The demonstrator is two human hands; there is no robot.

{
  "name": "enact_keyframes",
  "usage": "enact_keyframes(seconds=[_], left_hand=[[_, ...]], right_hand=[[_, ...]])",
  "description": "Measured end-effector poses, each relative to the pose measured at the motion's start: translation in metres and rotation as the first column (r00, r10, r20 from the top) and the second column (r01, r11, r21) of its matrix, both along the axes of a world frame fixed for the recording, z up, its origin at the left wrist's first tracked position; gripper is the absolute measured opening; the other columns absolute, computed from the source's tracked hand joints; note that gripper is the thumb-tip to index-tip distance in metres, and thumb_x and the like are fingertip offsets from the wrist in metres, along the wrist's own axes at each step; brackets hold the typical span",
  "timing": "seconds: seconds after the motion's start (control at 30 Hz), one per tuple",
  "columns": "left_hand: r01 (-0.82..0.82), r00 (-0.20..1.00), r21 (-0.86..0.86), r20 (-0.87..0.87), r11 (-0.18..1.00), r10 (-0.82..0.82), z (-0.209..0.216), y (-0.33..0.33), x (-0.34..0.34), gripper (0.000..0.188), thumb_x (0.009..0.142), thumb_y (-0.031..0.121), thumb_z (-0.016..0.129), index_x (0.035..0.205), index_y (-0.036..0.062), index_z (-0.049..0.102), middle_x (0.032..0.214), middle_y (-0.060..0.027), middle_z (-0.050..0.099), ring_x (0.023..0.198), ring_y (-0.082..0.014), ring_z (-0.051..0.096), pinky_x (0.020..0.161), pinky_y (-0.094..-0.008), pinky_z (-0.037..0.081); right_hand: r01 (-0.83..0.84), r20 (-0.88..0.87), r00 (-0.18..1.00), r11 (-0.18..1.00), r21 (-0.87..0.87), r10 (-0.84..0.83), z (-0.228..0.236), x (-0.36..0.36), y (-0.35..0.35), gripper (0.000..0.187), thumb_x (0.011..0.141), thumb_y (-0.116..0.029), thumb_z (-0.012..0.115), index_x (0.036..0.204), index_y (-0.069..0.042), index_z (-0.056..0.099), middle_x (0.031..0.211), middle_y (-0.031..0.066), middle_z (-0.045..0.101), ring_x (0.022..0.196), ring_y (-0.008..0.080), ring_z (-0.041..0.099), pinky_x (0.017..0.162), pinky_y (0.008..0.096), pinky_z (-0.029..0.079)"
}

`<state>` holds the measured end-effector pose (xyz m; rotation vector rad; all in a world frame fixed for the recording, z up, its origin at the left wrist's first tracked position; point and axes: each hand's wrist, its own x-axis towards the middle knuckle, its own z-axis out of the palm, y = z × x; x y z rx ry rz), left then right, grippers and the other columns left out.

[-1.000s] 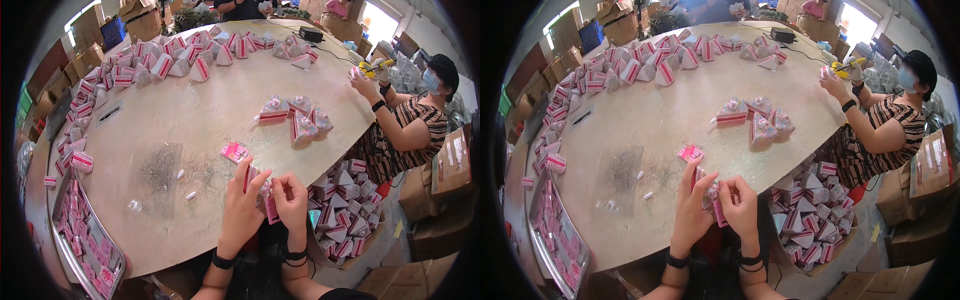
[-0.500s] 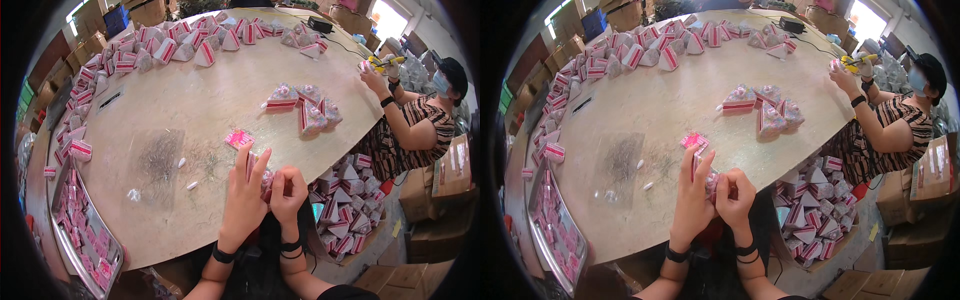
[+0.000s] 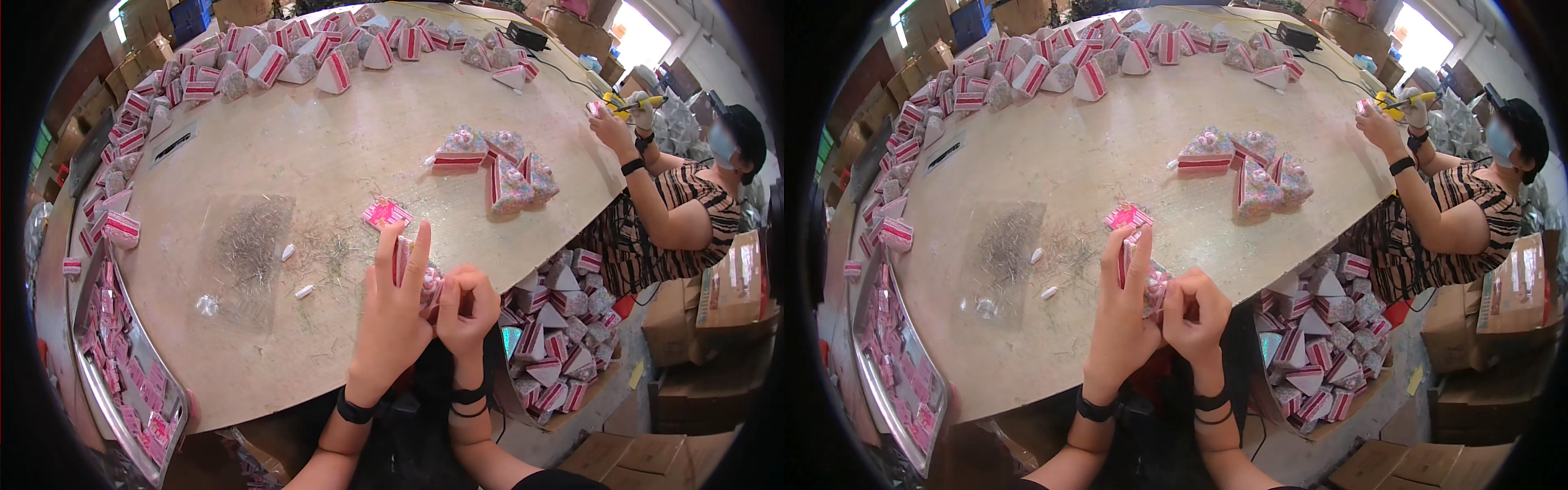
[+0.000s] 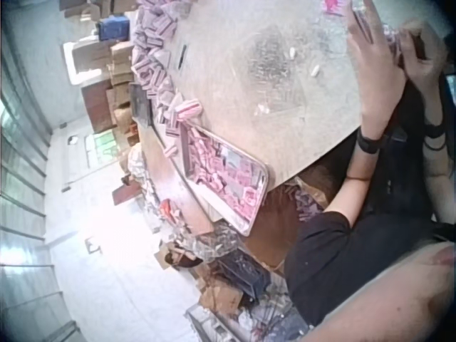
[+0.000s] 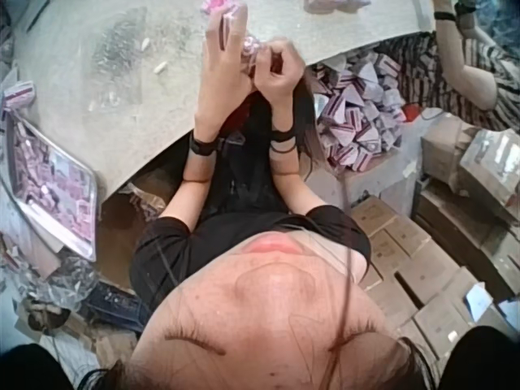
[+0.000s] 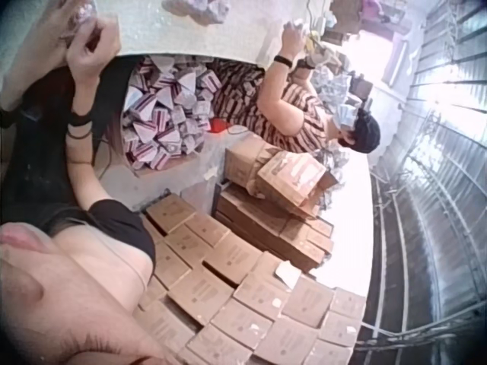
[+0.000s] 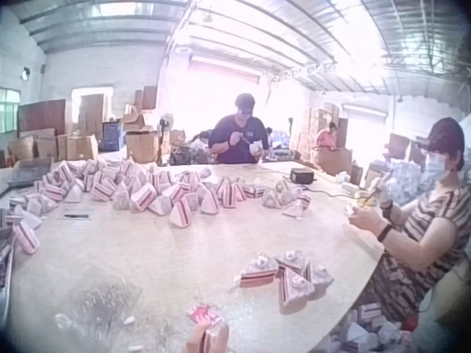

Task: Assembling decorative toy cake slices and applying adhesive packaging labels.

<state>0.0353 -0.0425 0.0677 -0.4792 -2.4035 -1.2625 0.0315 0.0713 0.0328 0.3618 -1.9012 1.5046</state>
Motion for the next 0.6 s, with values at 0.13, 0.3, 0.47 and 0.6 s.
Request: enact_keyframes(seconds=[0.13, 0.3, 0.47, 0.6], left_hand=[[0.007, 1.0, -0.044, -0.007, 0.999, -0.008, -0.001, 0.0, -0.001, 0.075, 0.083, 0.002, 0.06, 0.152, 0.0101, 0.032, 0.15, -0.0213, 0.029, 0.11, -0.0444, 0.047, 0.093, -0.0483, 0.042], [0.018, 1.0, -0.083, -0.002, 0.996, -0.018, 0.0, 0.0, 0.001, 0.076, 0.082, 0.001, 0.06, 0.152, 0.0115, 0.033, 0.15, -0.0215, 0.028, 0.11, -0.0446, 0.047, 0.092, -0.0491, 0.043], [0.022, 1.0, -0.074, -0.019, 0.997, -0.024, -0.001, 0.001, 0.0, 0.076, 0.081, -0.001, 0.061, 0.151, 0.0143, 0.036, 0.15, -0.0205, 0.028, 0.116, -0.0448, 0.045, 0.095, -0.0492, 0.043], [0.023, 0.999, -0.096, -0.047, 0.995, -0.028, -0.004, 0.002, -0.001, 0.077, 0.08, -0.002, 0.062, 0.151, 0.0147, 0.037, 0.151, -0.0199, 0.028, 0.12, -0.0433, 0.045, 0.098, -0.048, 0.042]], right_hand=[[-0.068, -0.001, 0.998, 0.997, 0.031, 0.068, 0.007, 0.0, 0.007, 0.015, 0.091, 0.004, 0.058, 0.079, -0.001, 0.05, 0.07, 0.0076, 0.057, 0.052, 0.0077, 0.046, 0.047, 0.0218, 0.034], [0.053, -0.042, 0.998, 0.932, 0.359, -0.041, 0.024, 0.007, 0.007, 0.018, 0.089, 0.003, 0.059, 0.076, -0.001, 0.048, 0.065, 0.0074, 0.048, 0.049, 0.0125, 0.044, 0.046, 0.0277, 0.033], [-0.051, 0.13, 0.991, 0.964, 0.259, 0.017, 0.026, 0.006, 0.011, 0.022, 0.091, 0.001, 0.058, 0.072, -0.001, 0.048, 0.062, 0.0049, 0.044, 0.047, 0.0111, 0.042, 0.044, 0.0287, 0.03], [-0.222, 0.394, 0.888, 0.971, -0.086, 0.238, 0.031, 0.01, 0.016, 0.024, 0.095, -0.002, 0.055, 0.072, -0.002, 0.048, 0.059, 0.0003, 0.042, 0.049, 0.0068, 0.043, 0.044, 0.0264, 0.029]])
